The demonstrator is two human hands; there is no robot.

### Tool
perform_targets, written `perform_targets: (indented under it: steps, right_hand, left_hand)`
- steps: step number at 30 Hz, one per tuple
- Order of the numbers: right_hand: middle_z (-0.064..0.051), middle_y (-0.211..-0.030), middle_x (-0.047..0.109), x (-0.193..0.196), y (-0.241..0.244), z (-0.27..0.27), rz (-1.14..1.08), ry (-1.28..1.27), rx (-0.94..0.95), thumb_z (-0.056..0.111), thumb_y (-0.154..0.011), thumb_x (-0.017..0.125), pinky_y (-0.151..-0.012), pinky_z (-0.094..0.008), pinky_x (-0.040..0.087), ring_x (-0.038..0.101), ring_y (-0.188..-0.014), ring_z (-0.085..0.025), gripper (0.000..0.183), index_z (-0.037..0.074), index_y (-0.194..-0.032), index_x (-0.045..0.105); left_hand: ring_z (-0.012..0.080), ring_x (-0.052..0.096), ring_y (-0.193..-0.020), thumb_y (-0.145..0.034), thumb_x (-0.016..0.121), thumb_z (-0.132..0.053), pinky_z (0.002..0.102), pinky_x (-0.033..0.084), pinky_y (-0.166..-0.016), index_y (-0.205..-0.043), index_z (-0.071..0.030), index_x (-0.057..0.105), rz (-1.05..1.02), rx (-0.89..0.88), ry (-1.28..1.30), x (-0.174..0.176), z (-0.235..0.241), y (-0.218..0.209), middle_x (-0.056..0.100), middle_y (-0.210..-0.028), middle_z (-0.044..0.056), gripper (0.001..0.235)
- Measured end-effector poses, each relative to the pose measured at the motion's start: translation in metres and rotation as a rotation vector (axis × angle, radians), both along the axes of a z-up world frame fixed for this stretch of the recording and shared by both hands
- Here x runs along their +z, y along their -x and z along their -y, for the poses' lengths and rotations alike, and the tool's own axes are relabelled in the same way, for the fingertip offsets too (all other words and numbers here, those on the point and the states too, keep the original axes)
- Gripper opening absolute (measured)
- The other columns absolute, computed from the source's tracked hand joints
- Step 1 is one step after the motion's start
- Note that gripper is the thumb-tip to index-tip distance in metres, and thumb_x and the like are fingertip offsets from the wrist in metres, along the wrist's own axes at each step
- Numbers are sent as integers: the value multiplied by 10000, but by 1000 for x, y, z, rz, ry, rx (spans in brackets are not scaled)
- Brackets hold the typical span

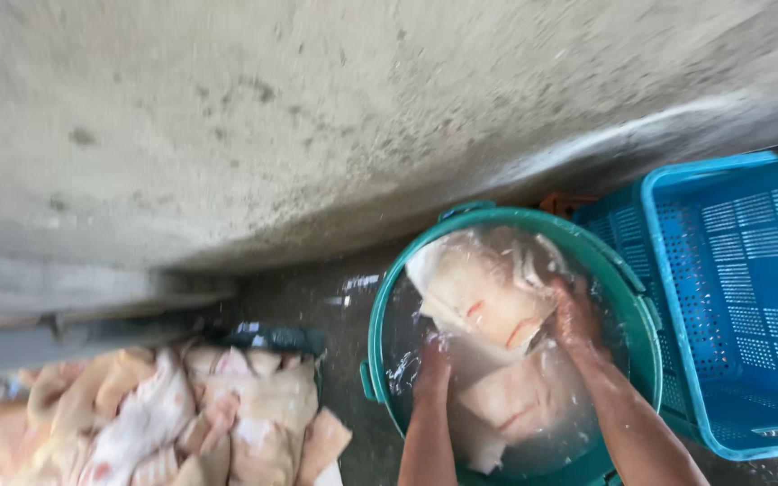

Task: The person is washing large, pale animal skins by hand. They repeatedly submerge the skins in a green bucket of water, agitate them, and then transfer them to a blue basket.

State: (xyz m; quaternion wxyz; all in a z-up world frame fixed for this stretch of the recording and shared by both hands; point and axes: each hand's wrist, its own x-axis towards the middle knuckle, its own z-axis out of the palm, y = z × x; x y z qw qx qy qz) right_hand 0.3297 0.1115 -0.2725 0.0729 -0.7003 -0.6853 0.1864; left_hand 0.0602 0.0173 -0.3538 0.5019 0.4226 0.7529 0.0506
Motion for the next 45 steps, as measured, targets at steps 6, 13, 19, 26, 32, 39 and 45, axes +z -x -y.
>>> perform_targets:
  steps: [6, 13, 19, 26, 32, 39, 45]
  right_hand:
    - [-154, -1401, 531, 6, 10, -4, -27, 81, -54, 136, -991, 521, -952, -532, 541, 653, -1088, -446, 325, 280, -1268, 609]
    - [-245, -1418, 495, -37, -3, -3, 73, -114, 70, 182, -980, 522, -940, -593, 513, 611, -1134, -508, 337, 241, -1293, 630]
    - [-269, -1451, 473, -46, -7, -8, 109, -166, 73, 236, -996, 497, -946, -582, 509, 604, -1132, -520, 355, 229, -1318, 646]
    - [-175, -1306, 562, -14, 0, -9, 57, -89, 96, 124, -957, 519, -883, -558, 555, 661, -1050, -460, 337, 210, -1271, 608]
    - [-178, -1302, 556, 0, 7, -11, 54, -62, 85, 36, -928, 531, -863, -557, 566, 661, -1022, -478, 360, 209, -1236, 594]
    - [-214, -1430, 503, -34, -7, -13, 90, -209, 112, 204, -996, 518, -880, -555, 547, 648, -1058, -501, 306, 240, -1299, 550]
    - [-195, -1453, 553, -50, -7, -16, 186, -2, 65, 229, -996, 498, -949, -535, 527, 647, -1118, -457, 370, 286, -1353, 575]
  left_hand:
    - [317, 604, -1284, -1007, 521, -355, 423, 500, -1048, -1344, -102, 619, 8, -31, -45, 15, -11, -6, 627, -1376, 150, 433]
    - [344, 616, -1276, -996, 511, -293, 446, 502, -1055, -1317, -99, 653, -39, -118, 27, 4, -15, -3, 645, -1375, 165, 401]
    - [382, 595, -1289, -1003, 471, -266, 478, 488, -1070, -1312, -94, 652, -57, -198, 91, 11, -19, -5, 628, -1393, 185, 397]
    - [366, 528, -1365, -1021, 428, -355, 452, 441, -1133, -1411, -128, 564, 15, -88, 221, 33, -24, -6, 554, -1473, 169, 471]
    - [364, 521, -1378, -1064, 328, -352, 451, 420, -1145, -1447, -85, 500, 28, -8, 174, 8, -19, -7, 530, -1493, 189, 497]
    - [346, 474, -1409, -1038, 309, -323, 450, 395, -1155, -1471, -112, 463, 78, 56, 132, -4, -9, -7, 486, -1525, 156, 506]
    - [363, 558, -1334, -988, 406, -282, 450, 450, -1110, -1405, -73, 546, -15, -98, 113, 7, -24, -5, 572, -1439, 206, 488]
